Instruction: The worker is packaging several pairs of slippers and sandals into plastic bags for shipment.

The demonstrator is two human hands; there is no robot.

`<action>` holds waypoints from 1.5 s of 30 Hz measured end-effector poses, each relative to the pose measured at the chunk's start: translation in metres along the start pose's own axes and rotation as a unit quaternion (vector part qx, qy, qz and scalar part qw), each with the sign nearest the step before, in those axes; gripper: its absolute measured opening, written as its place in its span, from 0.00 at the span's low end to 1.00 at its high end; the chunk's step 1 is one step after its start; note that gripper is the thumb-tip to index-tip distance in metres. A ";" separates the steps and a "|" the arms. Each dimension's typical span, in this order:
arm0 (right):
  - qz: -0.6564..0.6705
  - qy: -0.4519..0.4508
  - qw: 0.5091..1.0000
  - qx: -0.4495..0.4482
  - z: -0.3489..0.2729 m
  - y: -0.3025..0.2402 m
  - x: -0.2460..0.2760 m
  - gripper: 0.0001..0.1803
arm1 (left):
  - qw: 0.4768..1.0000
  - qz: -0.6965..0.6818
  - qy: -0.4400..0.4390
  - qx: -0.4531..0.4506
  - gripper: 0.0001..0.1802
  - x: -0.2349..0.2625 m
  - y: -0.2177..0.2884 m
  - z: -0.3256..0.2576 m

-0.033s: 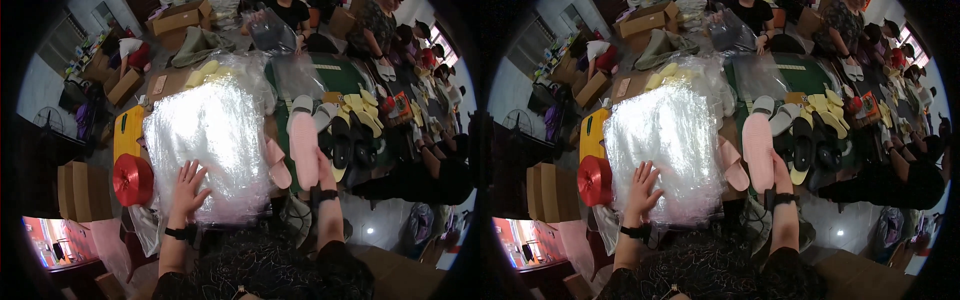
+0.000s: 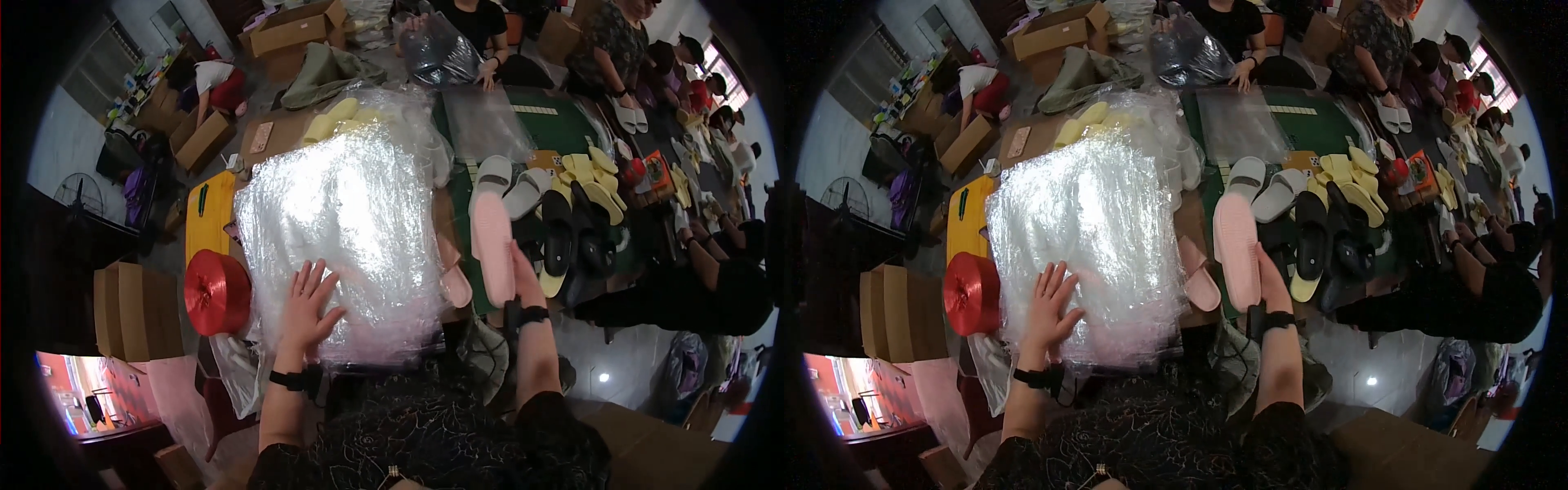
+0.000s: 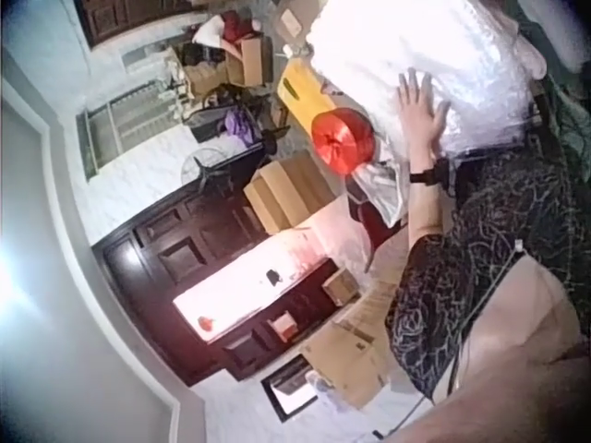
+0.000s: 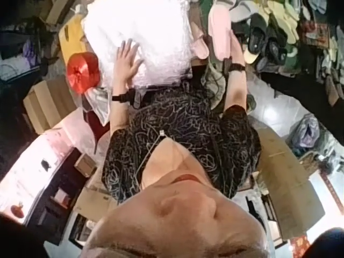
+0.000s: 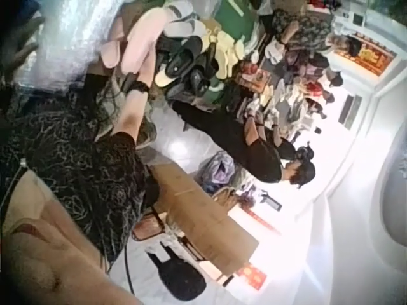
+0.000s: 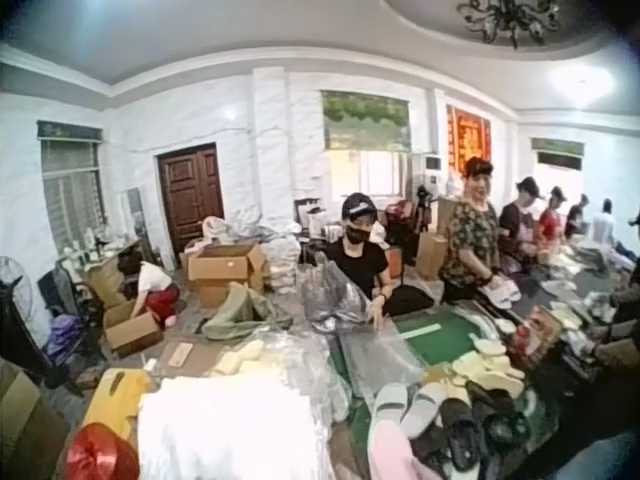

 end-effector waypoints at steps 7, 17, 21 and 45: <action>-0.320 0.389 0.825 0.255 -0.046 0.007 0.043 0.18 | 1.000 -0.002 0.006 0.001 0.34 -0.001 -0.009 -0.003; -0.814 0.161 0.558 -0.005 -0.035 0.094 -0.067 0.64 | 1.000 -0.018 0.017 0.001 0.35 0.004 -0.006 -0.009; -0.776 0.210 0.594 0.019 -0.014 0.091 -0.041 0.50 | 1.000 -0.017 0.012 -0.001 0.35 0.002 -0.001 -0.006; -0.814 0.345 0.459 0.085 0.058 0.077 -0.077 0.56 | 1.000 -0.002 -0.003 0.009 0.34 -0.001 0.000 0.002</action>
Point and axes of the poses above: each hand's wrist, its own z-axis towards the middle knuckle, its own x-axis out of the back of the hand, y = z × x, the point moved 10 cm from there along z, towards the middle knuckle, and after that the axes turned 7 degrees about -z, right-handed, at the moved point
